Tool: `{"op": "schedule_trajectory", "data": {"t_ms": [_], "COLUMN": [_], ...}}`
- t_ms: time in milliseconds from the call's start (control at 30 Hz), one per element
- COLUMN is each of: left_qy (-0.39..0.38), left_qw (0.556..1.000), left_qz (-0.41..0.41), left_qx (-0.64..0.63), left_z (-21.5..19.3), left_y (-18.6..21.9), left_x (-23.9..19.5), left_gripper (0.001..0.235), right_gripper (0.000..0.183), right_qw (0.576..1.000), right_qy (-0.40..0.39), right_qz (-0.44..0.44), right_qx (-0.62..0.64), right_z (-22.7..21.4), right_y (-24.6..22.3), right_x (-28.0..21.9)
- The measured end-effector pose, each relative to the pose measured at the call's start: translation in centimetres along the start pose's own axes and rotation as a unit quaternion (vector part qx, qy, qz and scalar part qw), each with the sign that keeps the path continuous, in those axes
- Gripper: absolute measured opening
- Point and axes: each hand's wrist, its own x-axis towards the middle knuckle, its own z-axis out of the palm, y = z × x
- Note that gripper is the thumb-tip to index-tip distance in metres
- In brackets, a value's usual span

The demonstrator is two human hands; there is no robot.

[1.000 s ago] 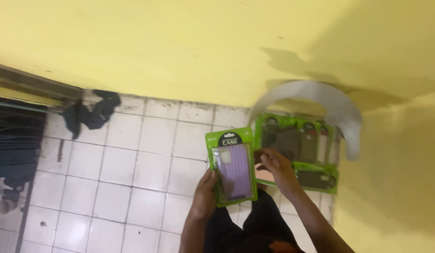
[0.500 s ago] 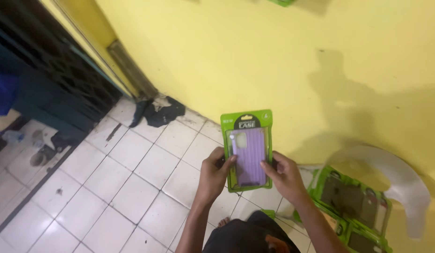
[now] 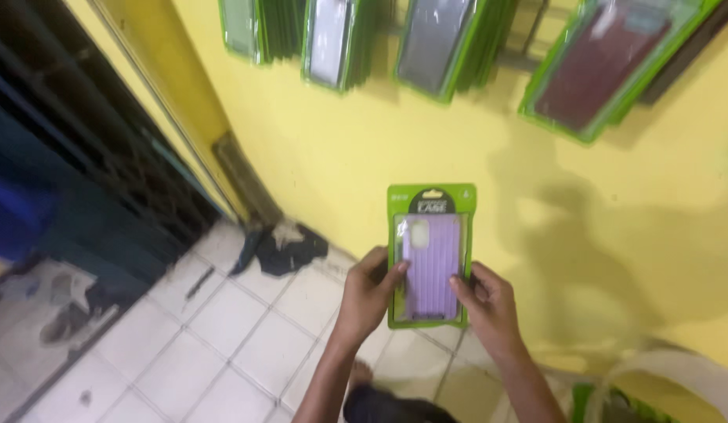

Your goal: The person repeatedly picks up packaged phone cases from a white plastic chair, wipes them with a cloth, and hangs them on a wall-mounted wire grid display. The person handles multiple cases one at a time, moving between the chair and the display throughout the clip.

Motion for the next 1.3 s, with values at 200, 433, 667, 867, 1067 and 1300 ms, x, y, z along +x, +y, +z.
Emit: {"op": "schedule_trajectory", "data": {"t_ms": [200,433,667,867,1067,1300], "left_qy": [-0.1,-0.141,-0.13,-0.149,-0.172,-0.179], "left_qw": [0.995,0.957,0.848,0.781,0.813,0.805], "left_qz": [0.006,0.241,0.498,0.599,0.544,0.548], "left_qx": [0.022,0.074,0.13,0.096,0.112,0.141], "left_z": [-2.8,-2.1,1.5,2.5,2.8,5.1], "left_y": [7.0,22.9,36.5,39.4,38.9,37.5], "left_x": [8.7,20.7,30.4,34.6,39.0,44.5], "left_gripper": [0.034,0.088,0.065,0.07,0.067,0.067], "right_gripper": [0.037,0.078,0.059,0.056,0.058,0.059], "right_qw": [0.995,0.898,0.841,0.838,0.841,0.84], "right_qy": [0.07,0.169,0.279,0.262,0.303,0.378], "right_qz": [-0.062,-0.393,-0.416,-0.455,-0.415,-0.3], "right_qx": [0.027,-0.108,-0.206,-0.15,-0.17,-0.247], "right_z": [3.3,3.6,3.9,3.8,3.0,2.7], "right_y": [-5.9,-23.7,-39.6,-42.7,-42.2,-42.3], "right_x": [8.1,16.8,23.0,26.4,29.2,32.3]}}
